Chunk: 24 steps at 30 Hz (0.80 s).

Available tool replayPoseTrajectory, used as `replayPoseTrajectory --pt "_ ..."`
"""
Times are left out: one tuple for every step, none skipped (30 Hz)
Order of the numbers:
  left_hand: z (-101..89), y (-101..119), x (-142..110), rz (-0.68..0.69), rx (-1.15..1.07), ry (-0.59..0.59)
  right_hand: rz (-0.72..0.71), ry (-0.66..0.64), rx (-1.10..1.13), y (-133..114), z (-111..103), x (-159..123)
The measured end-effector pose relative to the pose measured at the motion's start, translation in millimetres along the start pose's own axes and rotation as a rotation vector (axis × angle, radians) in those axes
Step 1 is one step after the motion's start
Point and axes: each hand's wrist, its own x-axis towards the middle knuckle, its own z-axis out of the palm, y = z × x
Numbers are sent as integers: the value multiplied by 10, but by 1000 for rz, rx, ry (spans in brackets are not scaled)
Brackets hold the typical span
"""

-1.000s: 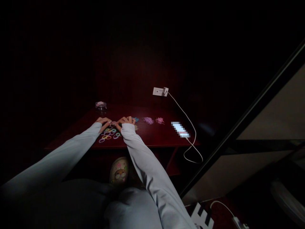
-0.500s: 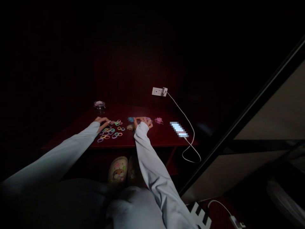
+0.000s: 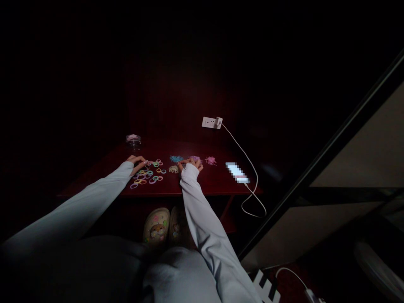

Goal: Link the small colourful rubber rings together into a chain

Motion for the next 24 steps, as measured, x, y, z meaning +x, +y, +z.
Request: replayPoseTrajectory --pt "0 1 1 4 0 3 -3 -10 -3 -1 4 0" --pt "-3 2 3 9 0 3 -10 -18 -3 -1 8 0" --pt "-7 4 5 13 -1 2 -21 -22 -3 -1 15 1" --pt "-12 6 7 16 -2 -2 -32 -24 -3 0 22 1" --pt "-19 8 10 17 -5 -7 -44 -23 -7 1 30 0" --pt "-26 11 12 16 -8 -12 -56 -20 -14 2 39 -1" --pt "-33 15 13 14 -10 -16 -68 -13 -21 3 48 -3" --pt "-39 19 15 14 -13 -19 -80 -7 -23 4 57 -5" --pt "-44 22 16 15 -14 -20 -91 -1 -18 4 66 -8" --pt "-47 26 17 18 -15 -18 -103 5 -7 5 75 -12" --pt "-48 28 18 23 -16 -16 -115 11 8 6 83 -15" --pt "-48 31 20 27 -17 -13 -126 18 20 6 91 -18" --pt "-46 33 21 30 -18 -12 -135 25 26 7 98 -20" --pt "-43 34 22 30 -19 -13 -143 33 23 8 106 -22" --pt "-40 36 23 27 -20 -15 -151 42 14 10 113 -23" --pt "-36 38 23 24 -20 -18 -159 52 0 12 120 -24" --pt "-33 40 23 20 -21 -21 -166 60 -14 13 126 -25" --pt "-31 42 22 15 -21 -23 -172 67 -26 15 132 -26" --pt "-29 45 21 11 -22 -26 -176 71 -34 16 137 -27" --pt "-28 46 21 7 -22 -27 -179 75 -36 18 141 -28" --pt "-26 47 22 3 -22 -29 -181 79 -36 18 144 -30" --pt "-25 47 23 0 -22 -32 -183 84 -34 19 146 -32" --pt "-22 45 26 -2 -22 -34 -185 88 -32 19 147 -33" --pt "-18 41 30 -1 -23 -36 -187 90 -32 18 148 -35"
